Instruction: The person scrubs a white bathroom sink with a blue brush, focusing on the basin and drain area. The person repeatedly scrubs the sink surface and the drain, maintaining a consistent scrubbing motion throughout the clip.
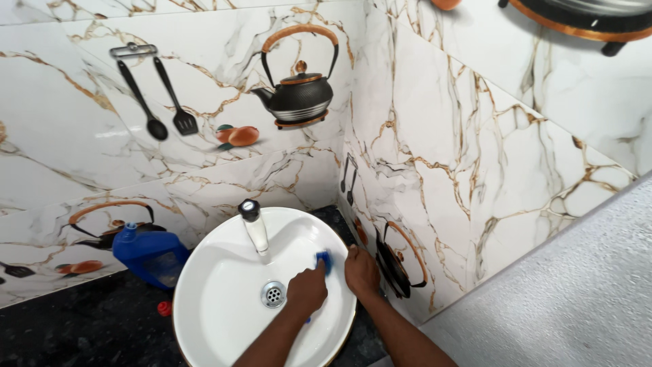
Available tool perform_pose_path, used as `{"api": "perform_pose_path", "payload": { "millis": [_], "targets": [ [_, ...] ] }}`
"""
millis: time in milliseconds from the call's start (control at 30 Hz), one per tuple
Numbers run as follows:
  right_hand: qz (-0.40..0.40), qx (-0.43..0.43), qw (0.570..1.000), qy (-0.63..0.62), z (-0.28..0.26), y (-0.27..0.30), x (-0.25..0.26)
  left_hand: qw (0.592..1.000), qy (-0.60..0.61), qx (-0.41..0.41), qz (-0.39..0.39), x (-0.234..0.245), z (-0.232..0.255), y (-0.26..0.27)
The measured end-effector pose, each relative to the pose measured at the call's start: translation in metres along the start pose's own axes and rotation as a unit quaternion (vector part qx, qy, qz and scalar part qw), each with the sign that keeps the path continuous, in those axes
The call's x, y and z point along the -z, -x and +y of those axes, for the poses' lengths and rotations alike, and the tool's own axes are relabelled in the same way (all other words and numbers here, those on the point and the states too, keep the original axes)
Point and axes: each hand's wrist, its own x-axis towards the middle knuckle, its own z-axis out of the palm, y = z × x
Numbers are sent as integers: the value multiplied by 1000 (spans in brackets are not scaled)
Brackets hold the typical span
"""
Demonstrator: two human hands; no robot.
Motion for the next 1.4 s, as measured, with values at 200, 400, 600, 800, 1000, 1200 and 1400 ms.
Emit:
{"api": "perform_pose_path", "payload": {
  "millis": [200,400,600,800,1000,1200,1400],
  "targets": [
    [2,3,1000,-2,0,-2,-3,989,9,120,84,-2,-31,-36],
    [-5,-9,1000,7,-4,-2,-1,998,24,53,25,-1,-19,-32],
    [-12,-6,1000,-2,-4,1,2,998,28,-30,-57,1,17,36],
    [-11,-3,1000,6,-6,1,2,996,-47,-71,-32,1,-8,47],
    [-2,-4,1000,5,-4,-3,0,996,-43,75,7,16,-59,3],
    [0,-7,1000,15,-5,-3,0,999,-7,46,29,8,-37,-16],
    [8,-5,1000,15,-8,-2,2,998,26,-14,-54,16,4,29]
  ]
}}
